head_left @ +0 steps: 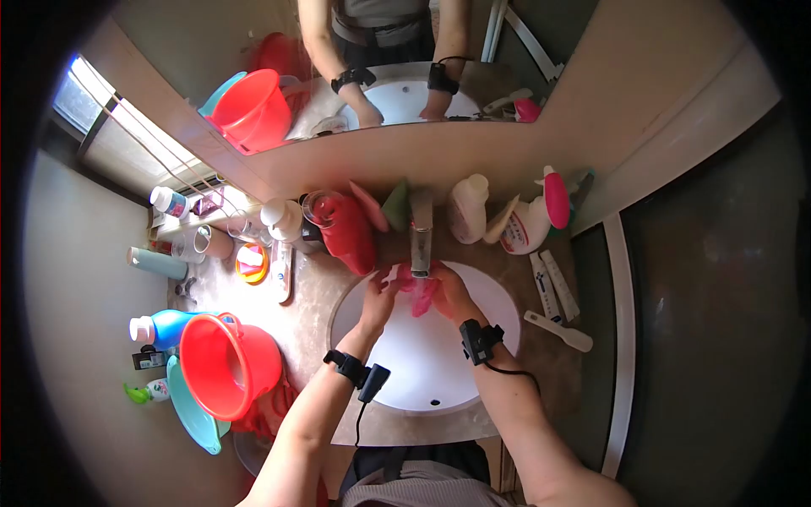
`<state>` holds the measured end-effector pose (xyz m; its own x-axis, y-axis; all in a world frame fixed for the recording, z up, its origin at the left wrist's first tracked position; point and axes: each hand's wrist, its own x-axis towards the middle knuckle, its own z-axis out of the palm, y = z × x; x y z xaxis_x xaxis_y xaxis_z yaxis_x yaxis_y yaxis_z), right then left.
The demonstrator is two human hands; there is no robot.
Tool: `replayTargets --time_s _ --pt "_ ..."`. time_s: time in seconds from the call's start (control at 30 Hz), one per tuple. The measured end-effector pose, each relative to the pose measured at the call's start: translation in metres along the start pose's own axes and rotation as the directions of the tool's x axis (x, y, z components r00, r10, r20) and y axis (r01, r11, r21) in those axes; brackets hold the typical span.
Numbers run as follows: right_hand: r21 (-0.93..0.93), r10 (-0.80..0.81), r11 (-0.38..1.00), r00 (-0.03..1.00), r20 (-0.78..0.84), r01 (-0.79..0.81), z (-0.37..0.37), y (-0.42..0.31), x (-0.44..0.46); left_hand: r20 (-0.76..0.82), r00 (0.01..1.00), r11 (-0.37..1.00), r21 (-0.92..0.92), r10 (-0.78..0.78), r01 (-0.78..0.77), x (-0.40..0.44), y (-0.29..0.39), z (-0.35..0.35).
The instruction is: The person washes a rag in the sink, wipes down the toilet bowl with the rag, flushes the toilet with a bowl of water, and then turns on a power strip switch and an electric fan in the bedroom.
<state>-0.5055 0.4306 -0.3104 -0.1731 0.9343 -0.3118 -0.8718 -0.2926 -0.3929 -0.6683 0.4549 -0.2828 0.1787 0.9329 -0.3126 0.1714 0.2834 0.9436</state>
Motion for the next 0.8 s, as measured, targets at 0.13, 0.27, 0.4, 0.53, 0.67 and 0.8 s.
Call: replayTargets --time_s 0.13,0.27,0.4,0.53,0.67,0.8 --pt "0.063 0.080 0.995 0.997 -0.011 -0.079 -0.012 -0.009 -0.017 0.360 0.929 0.985 -0.111 -0.086 0.134 0.019 -0.029 0.002" --pt "-0.253 -0.131 0.964 0.972 -0.195 0.079 -0.026 -0.018 -0.032 0.496 0.865 0.981 -0.118 -0.075 0.153 0.044 -0.036 0.016" --pt "-0.657 -0.270 0.754 0.913 -0.306 0.003 -0.057 -0.007 -0.040 0.430 0.902 0.947 -0.280 -0.024 0.158 0.048 -0.029 0.036" --pt "-0.598 0.023 0.699 0.848 -0.529 -0.392 -0.047 0.015 -0.035 0.614 0.786 0.789 -0.446 -0.072 0.421 0.049 -0.046 0.037" --pt "-0.072 0.210 0.973 0.970 -0.119 -0.219 -0.030 0.031 -0.019 0.557 0.809 0.651 -0.547 -0.187 0.527 0.024 -0.032 0.032" --pt "-0.374 -0.114 0.928 0.949 -0.293 -0.004 -0.029 0.033 0.011 0.479 0.842 0.522 -0.667 -0.247 0.532 0.019 -0.051 0.004"
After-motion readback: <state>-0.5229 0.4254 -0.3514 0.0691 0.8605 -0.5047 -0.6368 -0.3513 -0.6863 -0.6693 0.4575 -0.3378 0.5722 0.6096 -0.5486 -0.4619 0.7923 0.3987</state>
